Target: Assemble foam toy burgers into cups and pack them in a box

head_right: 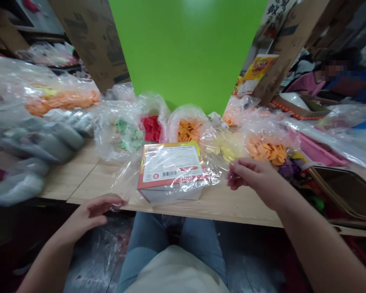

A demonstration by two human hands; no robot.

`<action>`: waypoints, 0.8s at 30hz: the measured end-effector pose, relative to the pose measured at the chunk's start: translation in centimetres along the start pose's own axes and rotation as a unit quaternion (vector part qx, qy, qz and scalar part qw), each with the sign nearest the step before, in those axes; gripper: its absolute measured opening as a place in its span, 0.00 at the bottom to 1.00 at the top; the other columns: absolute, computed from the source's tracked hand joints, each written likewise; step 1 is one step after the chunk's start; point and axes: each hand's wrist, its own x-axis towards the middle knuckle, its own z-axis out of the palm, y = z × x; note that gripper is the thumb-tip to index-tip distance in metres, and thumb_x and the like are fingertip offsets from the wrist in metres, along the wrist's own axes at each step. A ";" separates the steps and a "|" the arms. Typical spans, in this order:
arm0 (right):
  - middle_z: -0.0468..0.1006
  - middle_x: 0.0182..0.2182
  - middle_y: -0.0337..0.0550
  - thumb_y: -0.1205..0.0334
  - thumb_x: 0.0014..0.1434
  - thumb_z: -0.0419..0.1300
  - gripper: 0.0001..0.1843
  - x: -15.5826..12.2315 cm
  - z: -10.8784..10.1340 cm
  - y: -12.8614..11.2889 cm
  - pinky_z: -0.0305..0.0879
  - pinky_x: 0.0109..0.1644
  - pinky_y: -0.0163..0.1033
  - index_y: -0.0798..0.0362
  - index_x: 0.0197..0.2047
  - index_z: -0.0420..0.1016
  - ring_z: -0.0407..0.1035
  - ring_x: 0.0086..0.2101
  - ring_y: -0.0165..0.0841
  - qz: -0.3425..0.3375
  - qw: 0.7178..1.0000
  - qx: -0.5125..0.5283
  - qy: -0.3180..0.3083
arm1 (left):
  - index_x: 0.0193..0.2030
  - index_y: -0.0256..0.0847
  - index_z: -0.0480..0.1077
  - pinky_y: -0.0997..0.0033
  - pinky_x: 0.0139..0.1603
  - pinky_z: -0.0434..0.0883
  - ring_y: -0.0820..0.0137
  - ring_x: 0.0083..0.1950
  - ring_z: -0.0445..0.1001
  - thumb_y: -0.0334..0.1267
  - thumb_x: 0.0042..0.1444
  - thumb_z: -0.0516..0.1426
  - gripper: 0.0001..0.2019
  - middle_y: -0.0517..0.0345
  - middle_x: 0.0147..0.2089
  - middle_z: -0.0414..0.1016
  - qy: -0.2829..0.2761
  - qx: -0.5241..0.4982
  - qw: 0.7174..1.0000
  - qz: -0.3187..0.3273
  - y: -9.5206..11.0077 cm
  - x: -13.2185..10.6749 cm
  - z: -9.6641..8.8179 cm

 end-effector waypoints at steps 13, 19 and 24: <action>0.75 0.25 0.43 0.45 0.53 0.55 0.20 -0.4 2.1 10.3 0.67 0.34 0.37 0.55 0.32 0.74 0.69 0.27 0.31 -0.037 0.989 -0.022 0.143 | 0.47 0.46 0.65 0.80 0.36 0.71 0.78 0.30 0.72 0.35 0.37 0.66 0.27 0.67 0.26 0.70 0.246 -0.172 0.945 -0.127 0.8 1.2 3.2; 0.76 0.29 0.43 0.49 0.55 0.53 0.18 2.3 3.6 11.4 0.68 0.35 0.38 0.55 0.33 0.73 0.70 0.29 0.32 -0.099 0.975 -0.013 0.200 | 0.27 0.40 0.71 0.84 0.34 0.71 0.79 0.31 0.70 0.37 0.30 0.68 0.15 0.66 0.30 0.71 0.298 -0.169 0.931 -0.130 0.8 1.5 3.0; 0.74 0.31 0.42 0.52 0.57 0.50 0.15 6.6 6.0 11.9 0.69 0.31 0.36 0.53 0.32 0.71 0.70 0.29 0.31 -0.166 0.957 0.045 0.233 | 0.29 0.43 0.71 0.86 0.30 0.69 0.77 0.32 0.70 0.39 0.33 0.67 0.14 0.66 0.31 0.72 0.306 -0.048 0.943 -0.119 1.4 0.5 3.1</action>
